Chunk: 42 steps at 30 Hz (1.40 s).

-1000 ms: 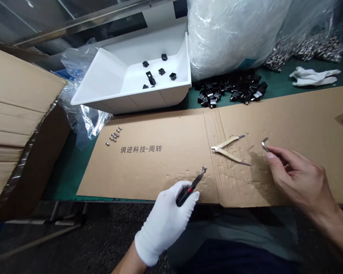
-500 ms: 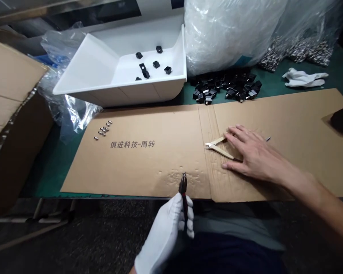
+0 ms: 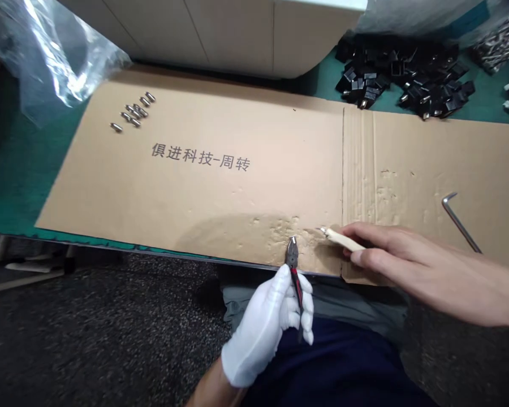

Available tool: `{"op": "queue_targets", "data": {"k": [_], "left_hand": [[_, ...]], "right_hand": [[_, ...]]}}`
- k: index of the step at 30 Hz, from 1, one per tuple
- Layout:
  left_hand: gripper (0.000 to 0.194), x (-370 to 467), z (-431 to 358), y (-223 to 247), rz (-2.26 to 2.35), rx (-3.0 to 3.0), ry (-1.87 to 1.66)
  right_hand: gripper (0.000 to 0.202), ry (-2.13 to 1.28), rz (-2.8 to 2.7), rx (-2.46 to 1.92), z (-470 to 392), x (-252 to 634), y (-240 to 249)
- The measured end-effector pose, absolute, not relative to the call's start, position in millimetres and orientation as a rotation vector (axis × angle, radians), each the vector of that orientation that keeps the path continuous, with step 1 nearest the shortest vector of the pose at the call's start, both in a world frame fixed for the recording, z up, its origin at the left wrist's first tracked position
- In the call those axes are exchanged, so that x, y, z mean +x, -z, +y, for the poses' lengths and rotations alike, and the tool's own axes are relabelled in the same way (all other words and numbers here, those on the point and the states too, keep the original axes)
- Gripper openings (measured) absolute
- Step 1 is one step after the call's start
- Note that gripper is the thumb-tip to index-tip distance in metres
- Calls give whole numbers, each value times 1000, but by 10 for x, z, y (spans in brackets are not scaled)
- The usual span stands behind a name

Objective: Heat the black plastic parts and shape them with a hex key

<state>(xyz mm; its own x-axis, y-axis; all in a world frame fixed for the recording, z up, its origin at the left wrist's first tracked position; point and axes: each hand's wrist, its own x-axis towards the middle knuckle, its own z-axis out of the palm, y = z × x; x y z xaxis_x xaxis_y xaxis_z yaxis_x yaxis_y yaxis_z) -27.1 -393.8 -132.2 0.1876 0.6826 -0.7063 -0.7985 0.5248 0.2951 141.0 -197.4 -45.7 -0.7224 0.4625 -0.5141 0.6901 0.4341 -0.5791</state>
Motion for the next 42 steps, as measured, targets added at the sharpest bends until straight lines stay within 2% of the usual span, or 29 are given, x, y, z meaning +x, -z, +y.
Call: {"op": "queue_targets", "data": {"k": [13,19,33,42], "left_hand": [[53,-318,-3961,1385,813,-137,-1026],[47,-307,-3966,1348,911,-95,-1004],[42,-233,-3884,1094,1165,-37,-964],[41,-235,-3796,1009,1243,-71,-911]], "right_hand": [[48,1121,2244,929,-1967,954,324],[42,1105,2223,986,-1989,1062,350],[46,1128,1975,1027,-1927,946,238],[50,1089,2001,1009,-1946,976,262]]}}
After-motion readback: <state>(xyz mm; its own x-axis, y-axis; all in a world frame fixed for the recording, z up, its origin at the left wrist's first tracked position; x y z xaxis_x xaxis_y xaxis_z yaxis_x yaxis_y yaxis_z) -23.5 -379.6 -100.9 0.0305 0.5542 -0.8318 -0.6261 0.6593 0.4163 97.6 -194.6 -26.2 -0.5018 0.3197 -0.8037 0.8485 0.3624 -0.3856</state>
